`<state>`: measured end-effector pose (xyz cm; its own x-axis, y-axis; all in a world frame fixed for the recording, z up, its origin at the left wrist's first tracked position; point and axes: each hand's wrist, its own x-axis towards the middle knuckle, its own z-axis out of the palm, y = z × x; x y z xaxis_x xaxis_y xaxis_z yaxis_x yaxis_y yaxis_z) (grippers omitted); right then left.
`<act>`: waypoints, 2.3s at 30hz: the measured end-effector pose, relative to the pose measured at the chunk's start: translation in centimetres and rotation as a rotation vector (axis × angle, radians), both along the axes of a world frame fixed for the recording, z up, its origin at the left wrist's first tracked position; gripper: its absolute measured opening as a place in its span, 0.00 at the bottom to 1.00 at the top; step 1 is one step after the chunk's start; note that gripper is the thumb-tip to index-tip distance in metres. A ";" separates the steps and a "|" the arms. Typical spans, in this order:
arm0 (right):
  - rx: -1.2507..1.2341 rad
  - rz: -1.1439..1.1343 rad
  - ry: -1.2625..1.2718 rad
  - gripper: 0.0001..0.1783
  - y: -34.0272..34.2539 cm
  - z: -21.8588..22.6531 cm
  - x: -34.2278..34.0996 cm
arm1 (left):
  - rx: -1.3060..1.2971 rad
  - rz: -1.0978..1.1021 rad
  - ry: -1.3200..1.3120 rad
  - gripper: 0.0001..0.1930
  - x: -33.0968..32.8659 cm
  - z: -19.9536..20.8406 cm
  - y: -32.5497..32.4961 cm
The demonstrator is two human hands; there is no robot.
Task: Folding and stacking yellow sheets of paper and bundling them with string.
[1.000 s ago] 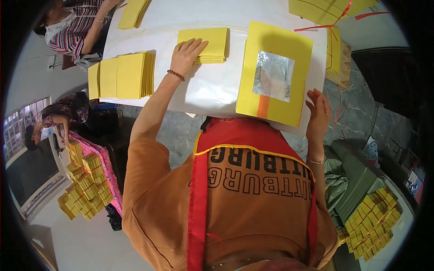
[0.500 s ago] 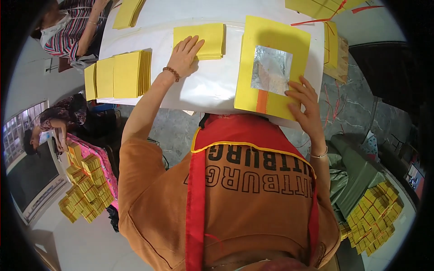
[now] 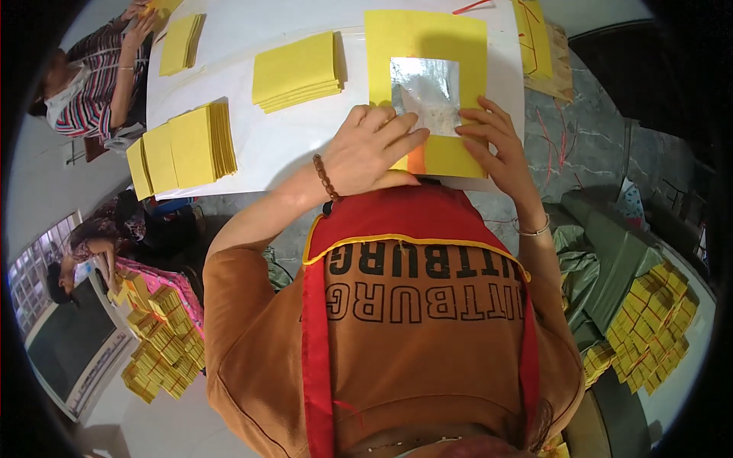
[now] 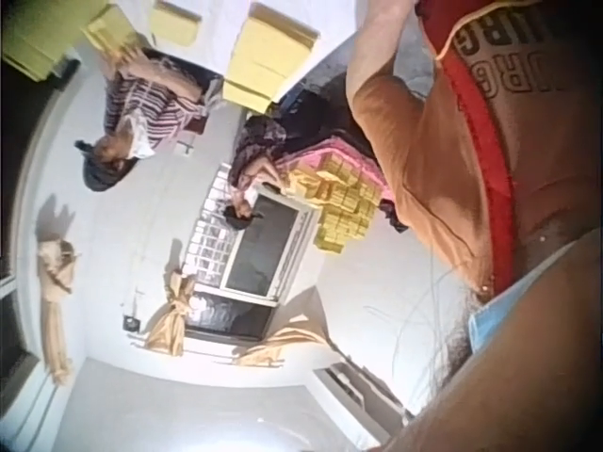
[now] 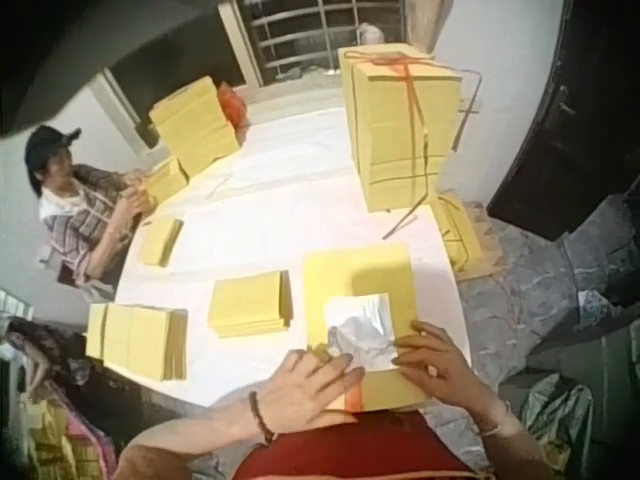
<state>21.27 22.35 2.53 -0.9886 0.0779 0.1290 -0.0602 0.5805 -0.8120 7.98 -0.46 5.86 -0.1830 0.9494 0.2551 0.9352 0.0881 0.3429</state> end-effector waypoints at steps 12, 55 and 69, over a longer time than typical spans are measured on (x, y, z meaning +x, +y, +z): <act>-0.155 0.068 0.008 0.23 1.0 -0.1 0.0 | 0.044 -0.082 -0.169 0.09 -0.5 0.9 1.1; 0.243 0.101 0.154 0.21 1.8 0.3 -2.2 | 0.016 -0.030 -0.093 0.18 -3.8 -1.1 0.1; 0.340 0.289 0.069 0.17 0.9 2.8 0.5 | 0.089 -0.072 -0.334 0.15 -0.7 -0.2 -1.3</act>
<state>21.79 23.28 5.37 -0.9517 -0.2580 0.1664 -0.3064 0.7649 -0.5666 7.30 -1.76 5.63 -0.2037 0.9397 0.2748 0.7728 -0.0180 0.6344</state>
